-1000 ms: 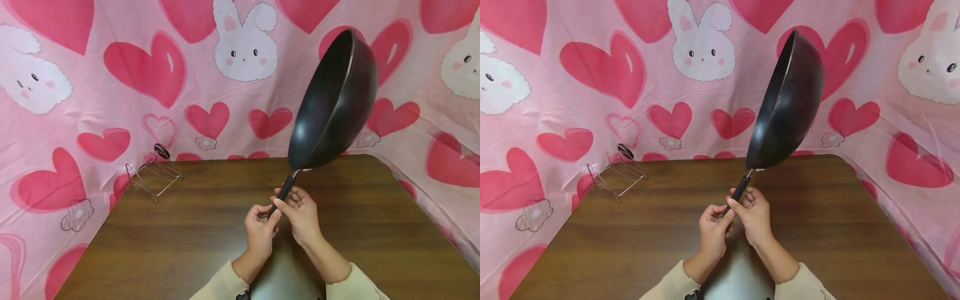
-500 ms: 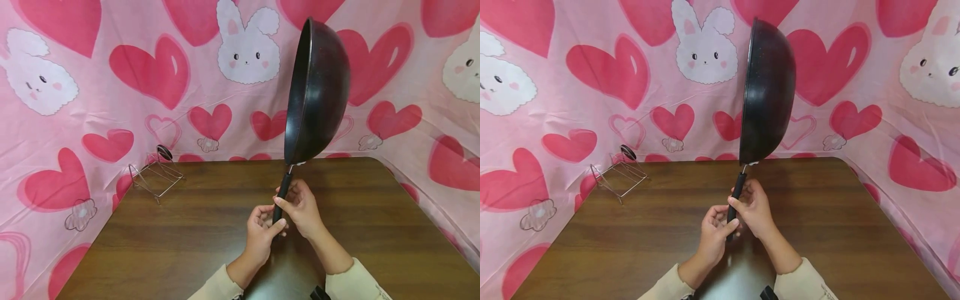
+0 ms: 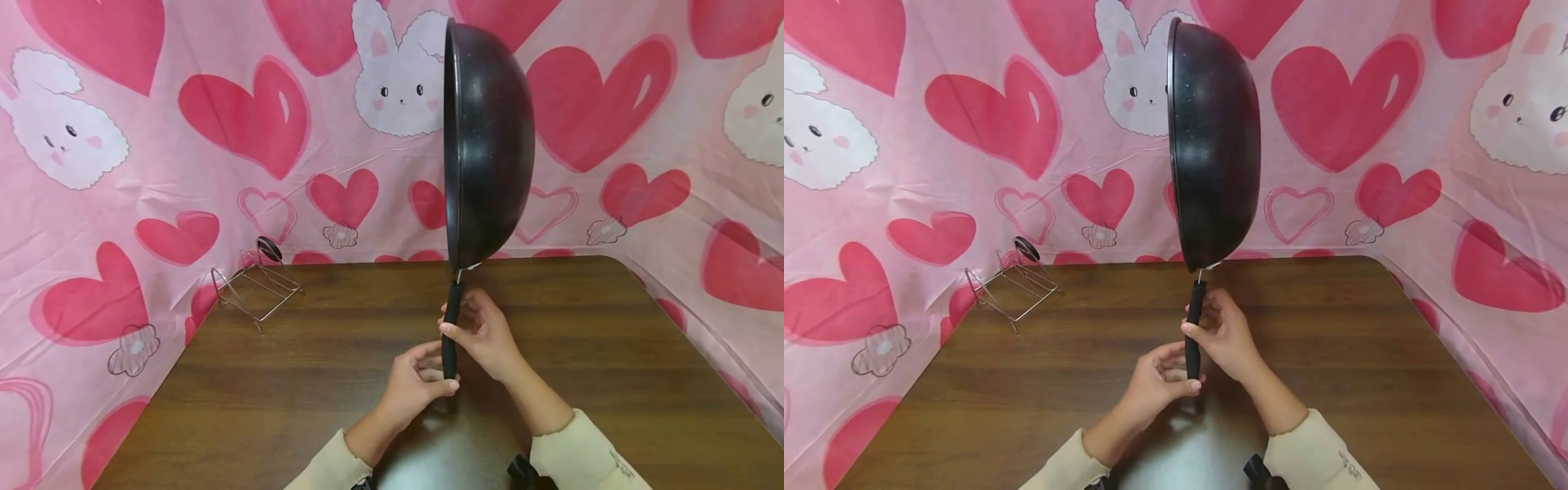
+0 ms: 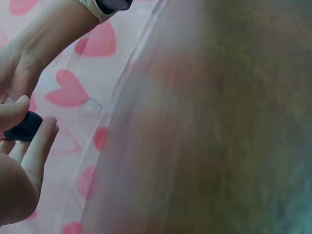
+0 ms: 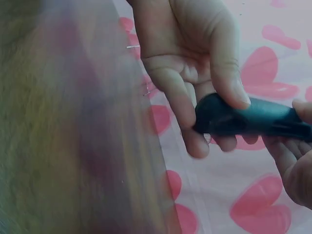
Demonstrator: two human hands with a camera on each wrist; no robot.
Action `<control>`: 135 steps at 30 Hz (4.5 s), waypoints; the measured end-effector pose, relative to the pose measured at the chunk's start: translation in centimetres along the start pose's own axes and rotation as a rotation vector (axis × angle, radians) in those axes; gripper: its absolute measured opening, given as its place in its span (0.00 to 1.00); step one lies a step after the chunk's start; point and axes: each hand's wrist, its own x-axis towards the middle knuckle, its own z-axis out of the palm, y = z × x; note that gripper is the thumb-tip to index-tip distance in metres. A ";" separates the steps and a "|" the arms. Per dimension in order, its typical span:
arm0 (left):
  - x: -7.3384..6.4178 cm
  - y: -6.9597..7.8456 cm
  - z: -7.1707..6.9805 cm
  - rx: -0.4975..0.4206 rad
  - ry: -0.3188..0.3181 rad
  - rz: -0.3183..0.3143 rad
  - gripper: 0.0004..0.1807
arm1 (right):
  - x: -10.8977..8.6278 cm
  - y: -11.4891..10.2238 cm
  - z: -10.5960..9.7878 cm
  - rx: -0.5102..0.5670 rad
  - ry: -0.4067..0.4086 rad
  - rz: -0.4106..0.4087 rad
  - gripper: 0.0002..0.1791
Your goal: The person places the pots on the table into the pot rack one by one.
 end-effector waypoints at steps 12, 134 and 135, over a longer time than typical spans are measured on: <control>-0.2 -0.1 -1.3 -0.017 0.067 0.051 0.25 | 2.7 0.2 1.2 0.108 -0.258 0.043 0.20; -4.9 -1.1 -13.5 -0.328 0.650 0.079 0.18 | 10.4 5.9 21.6 -0.097 -0.691 0.430 0.21; -4.9 -1.1 -13.6 -0.343 0.642 0.075 0.18 | 10.5 5.9 21.6 -0.090 -0.688 0.438 0.21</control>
